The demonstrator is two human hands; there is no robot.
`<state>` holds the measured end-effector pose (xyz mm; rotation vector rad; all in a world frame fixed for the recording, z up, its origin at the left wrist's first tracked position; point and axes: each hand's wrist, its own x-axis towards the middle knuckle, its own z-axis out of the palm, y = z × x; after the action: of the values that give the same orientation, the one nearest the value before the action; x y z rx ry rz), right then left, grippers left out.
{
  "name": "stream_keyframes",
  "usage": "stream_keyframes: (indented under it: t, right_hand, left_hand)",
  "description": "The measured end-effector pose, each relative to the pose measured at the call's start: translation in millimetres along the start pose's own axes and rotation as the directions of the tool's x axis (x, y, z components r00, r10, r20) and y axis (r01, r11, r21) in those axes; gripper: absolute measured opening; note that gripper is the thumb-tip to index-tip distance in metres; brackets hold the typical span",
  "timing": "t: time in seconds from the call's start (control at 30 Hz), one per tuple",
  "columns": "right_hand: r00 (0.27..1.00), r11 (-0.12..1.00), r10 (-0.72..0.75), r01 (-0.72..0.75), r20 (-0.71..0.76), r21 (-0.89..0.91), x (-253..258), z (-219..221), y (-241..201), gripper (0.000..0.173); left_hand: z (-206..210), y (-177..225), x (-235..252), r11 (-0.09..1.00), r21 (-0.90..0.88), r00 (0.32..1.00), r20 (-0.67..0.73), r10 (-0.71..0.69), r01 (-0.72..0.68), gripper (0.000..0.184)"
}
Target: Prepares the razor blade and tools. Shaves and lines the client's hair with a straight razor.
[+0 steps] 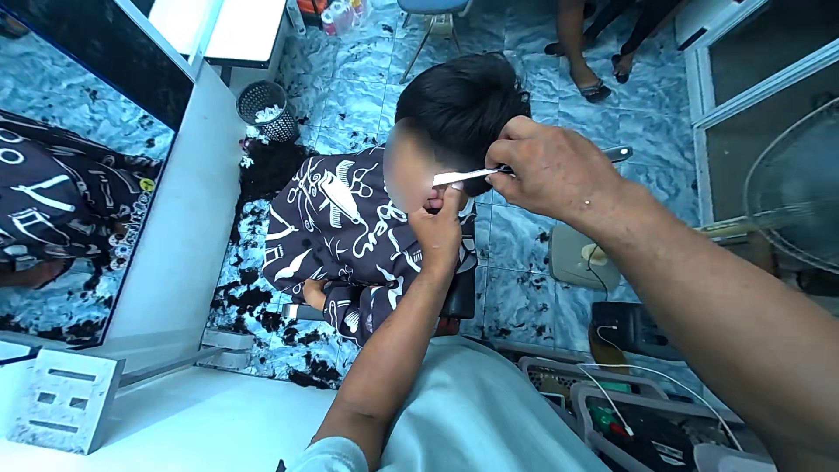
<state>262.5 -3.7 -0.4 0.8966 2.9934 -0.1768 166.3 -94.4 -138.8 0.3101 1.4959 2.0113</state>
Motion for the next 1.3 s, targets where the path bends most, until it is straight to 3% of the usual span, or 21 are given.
stream_keyframes:
  t: [0.93, 1.03, 1.1, 1.17, 1.23, 1.3]
  right_hand:
    - [0.999, 0.999, 0.032, -0.032, -0.001, -0.02, 4.0, -4.5, 1.2, 0.012]
    - [1.0, 0.999, 0.007, -0.006, -0.016, 0.033, -0.6, -1.6, 3.5, 0.011]
    - [0.997, 0.983, 0.012, 0.002, -0.075, 0.181, -14.7, 5.0, 11.1, 0.011]
    - [0.98, 0.889, 0.109, -0.022, -0.165, 0.458, -40.6, 15.1, 20.5, 0.014]
    - [0.934, 0.626, 0.304, -0.048, -0.187, 0.779, -74.1, 32.0, 26.3, 0.016]
    - [0.874, 0.33, 0.458, 0.003, -0.163, 0.944, -103.8, 56.7, 28.6, 0.017]
  left_hand:
    - [3.6, -0.9, 0.9, 0.999, 0.001, 0.999, 0.008, 0.033, -0.033, 0.033]
    - [3.2, 0.0, 1.4, 1.0, -0.001, 1.0, 0.007, 0.023, -0.023, 0.033]
    - [1.3, 1.2, 2.5, 1.0, 0.001, 1.0, 0.019, 0.016, -0.016, 0.033]
    - [-2.0, 4.4, 5.5, 1.0, 0.018, 0.999, 0.045, 0.0, 0.0, 0.033]
    - [-8.2, 11.6, 6.6, 0.996, 0.081, 0.995, 0.09, -0.044, 0.037, 0.039]
    - [-19.5, 27.1, 2.1, 0.961, 0.274, 0.981, 0.174, -0.083, 0.033, 0.049]
